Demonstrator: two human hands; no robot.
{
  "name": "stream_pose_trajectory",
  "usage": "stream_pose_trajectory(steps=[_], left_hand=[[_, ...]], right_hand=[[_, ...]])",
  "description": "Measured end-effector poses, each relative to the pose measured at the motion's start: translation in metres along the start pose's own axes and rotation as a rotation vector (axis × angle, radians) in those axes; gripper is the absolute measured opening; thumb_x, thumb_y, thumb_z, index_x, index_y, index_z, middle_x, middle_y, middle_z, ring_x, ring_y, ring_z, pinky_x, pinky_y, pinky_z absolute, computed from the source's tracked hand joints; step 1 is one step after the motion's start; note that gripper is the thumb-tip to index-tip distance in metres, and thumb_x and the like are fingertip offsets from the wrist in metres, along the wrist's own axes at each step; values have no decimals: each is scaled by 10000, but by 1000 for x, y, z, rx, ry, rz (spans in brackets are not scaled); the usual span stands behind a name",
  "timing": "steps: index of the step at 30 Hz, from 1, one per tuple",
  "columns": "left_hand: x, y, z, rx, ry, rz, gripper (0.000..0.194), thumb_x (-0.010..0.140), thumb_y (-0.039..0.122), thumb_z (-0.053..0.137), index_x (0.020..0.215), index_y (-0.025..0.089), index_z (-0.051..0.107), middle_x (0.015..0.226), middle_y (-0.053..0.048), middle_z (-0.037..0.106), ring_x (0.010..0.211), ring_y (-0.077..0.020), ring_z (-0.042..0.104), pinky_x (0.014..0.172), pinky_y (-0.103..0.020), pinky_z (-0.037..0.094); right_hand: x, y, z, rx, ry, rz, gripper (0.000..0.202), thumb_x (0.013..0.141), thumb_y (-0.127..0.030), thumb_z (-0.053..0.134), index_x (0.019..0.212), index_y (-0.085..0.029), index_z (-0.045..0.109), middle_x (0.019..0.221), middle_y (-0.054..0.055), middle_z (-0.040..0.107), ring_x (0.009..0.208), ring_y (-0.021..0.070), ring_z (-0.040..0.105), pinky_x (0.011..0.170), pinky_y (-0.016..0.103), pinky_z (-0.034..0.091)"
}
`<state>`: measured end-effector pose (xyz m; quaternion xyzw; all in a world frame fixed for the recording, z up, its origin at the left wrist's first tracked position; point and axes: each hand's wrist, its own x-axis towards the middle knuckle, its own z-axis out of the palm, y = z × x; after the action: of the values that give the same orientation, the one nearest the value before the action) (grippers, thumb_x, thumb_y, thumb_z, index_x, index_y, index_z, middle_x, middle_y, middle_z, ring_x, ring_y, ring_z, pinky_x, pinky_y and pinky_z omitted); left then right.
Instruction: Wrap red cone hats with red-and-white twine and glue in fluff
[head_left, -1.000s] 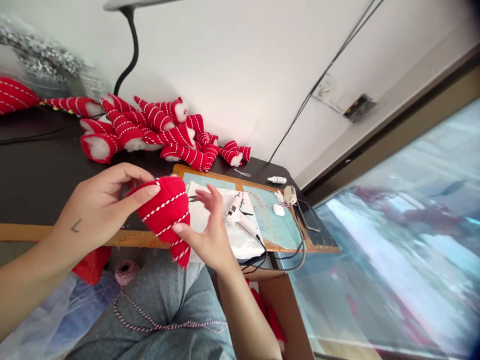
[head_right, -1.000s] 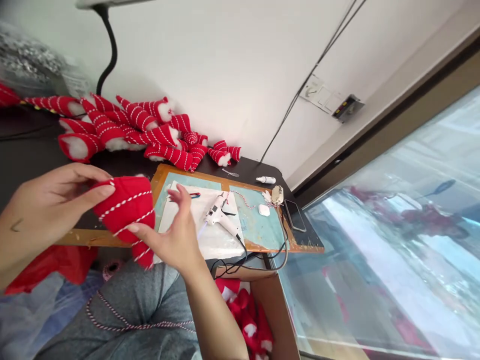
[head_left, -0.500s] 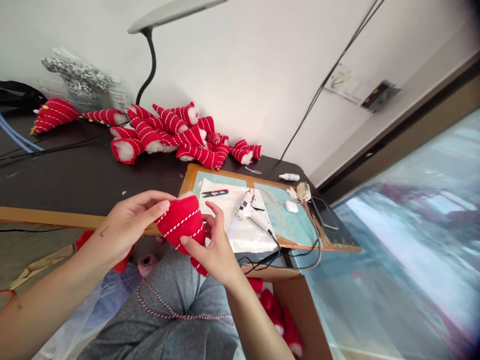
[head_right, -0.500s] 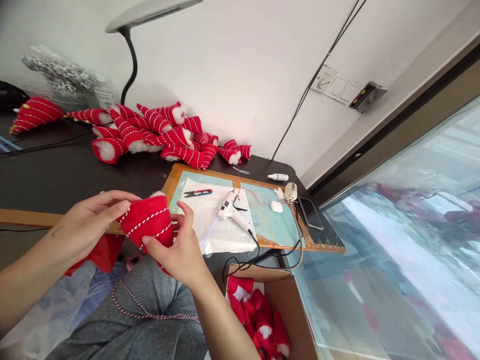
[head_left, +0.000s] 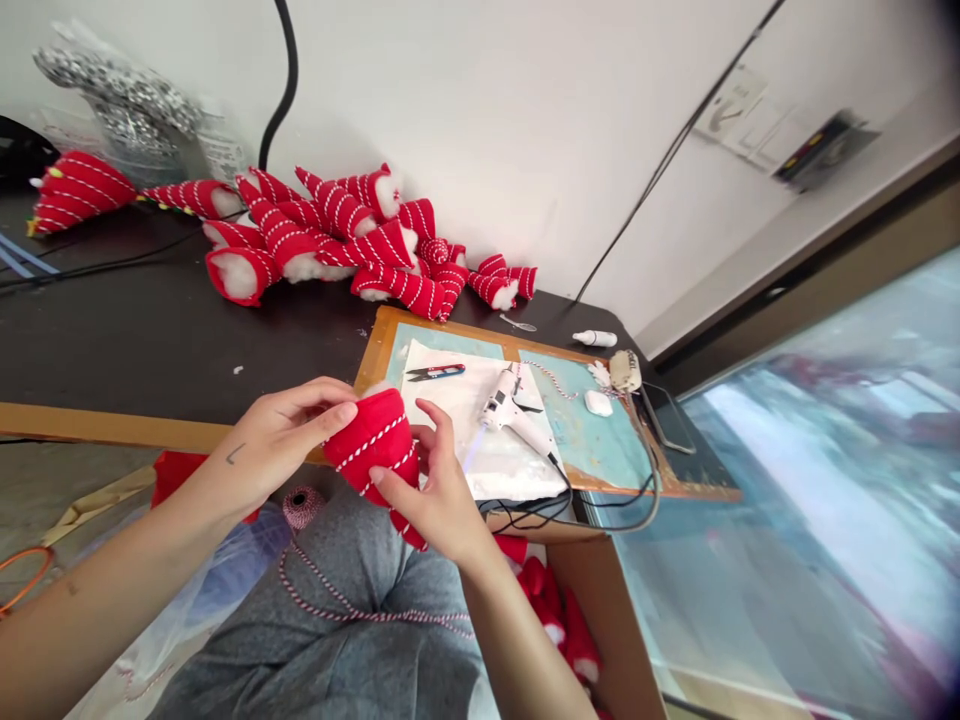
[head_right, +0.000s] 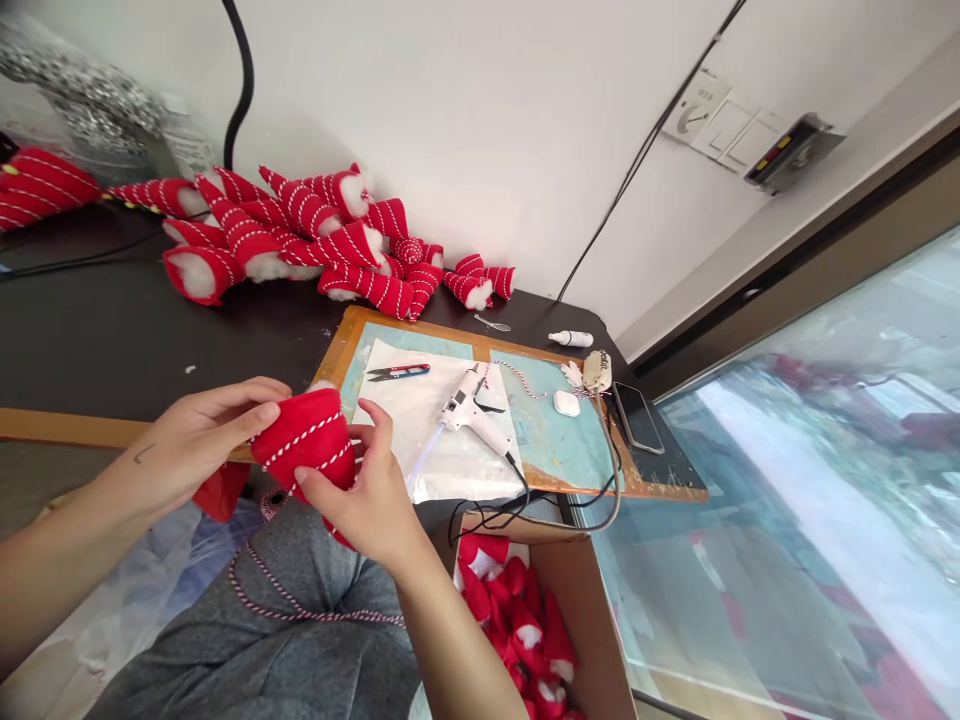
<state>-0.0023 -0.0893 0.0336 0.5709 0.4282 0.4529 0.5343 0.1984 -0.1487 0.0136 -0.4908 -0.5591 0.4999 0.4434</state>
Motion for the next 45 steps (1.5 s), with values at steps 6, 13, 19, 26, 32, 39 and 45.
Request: stream_pose_trajectory(steps=[6, 13, 19, 26, 32, 39, 45], left_hand=[[-10, -13, 7, -79, 112, 6, 541, 843, 724, 793, 1021, 216, 740, 999, -41, 734, 923, -202, 650, 789, -239, 531], [-12, -22, 12, -212, 133, -46, 356, 754, 546, 939, 803, 217, 814, 1105, -34, 701, 969, -178, 655, 790, -200, 552], [-19, -12, 13, -322, 105, -221, 403, 645, 582, 994, 832, 252, 859, 881, 0, 718, 751, -133, 628, 611, -168, 533], [-22, -2, 22, -411, 158, -476, 602, 395, 624, 1055, 833, 250, 880, 657, 3, 708, 550, -125, 563, 440, -182, 434], [-23, 2, 21, -452, 196, -456, 507, 469, 535, 1060, 857, 256, 889, 750, -30, 811, 694, -185, 721, 636, -248, 600], [-21, -3, 22, -394, 236, -477, 456, 509, 498, 1047, 852, 244, 887, 829, -66, 856, 696, -189, 747, 610, -240, 593], [-21, 0, 27, -420, 254, -511, 484, 421, 474, 1080, 802, 252, 882, 777, -42, 851, 653, -174, 745, 584, -215, 579]], right_hand=[[0, 12, -3, 104, 15, 31, 870, 844, -472, 820, 1514, -306, 291, 1292, 98, 665, 1053, 250, 721, 1014, 496, 588], [-4, 11, -42, -274, 5, -124, 690, 971, -398, 692, 1568, -286, 365, 1450, 135, 696, 1291, 297, 708, 1123, 548, 560], [12, 37, -129, -1207, 481, -172, 757, 782, -95, 531, 1534, -33, 478, 1631, 271, 518, 1602, 424, 389, 1298, 650, 342], [40, 55, -143, -1349, 460, -156, 458, 809, -117, 535, 1245, -86, 671, 1240, 227, 737, 1184, 373, 676, 1098, 537, 541], [13, 34, -129, -1098, 587, -476, 154, 894, -207, 611, 1039, -200, 661, 965, 129, 735, 890, 300, 695, 795, 416, 592], [-59, -19, -51, -583, 397, -598, 137, 1026, -387, 582, 967, -267, 611, 809, 48, 665, 722, 257, 670, 602, 367, 511], [-58, -16, -26, -636, 256, -598, 336, 1037, -394, 501, 742, -250, 428, 658, -4, 444, 593, 180, 462, 535, 344, 288]])
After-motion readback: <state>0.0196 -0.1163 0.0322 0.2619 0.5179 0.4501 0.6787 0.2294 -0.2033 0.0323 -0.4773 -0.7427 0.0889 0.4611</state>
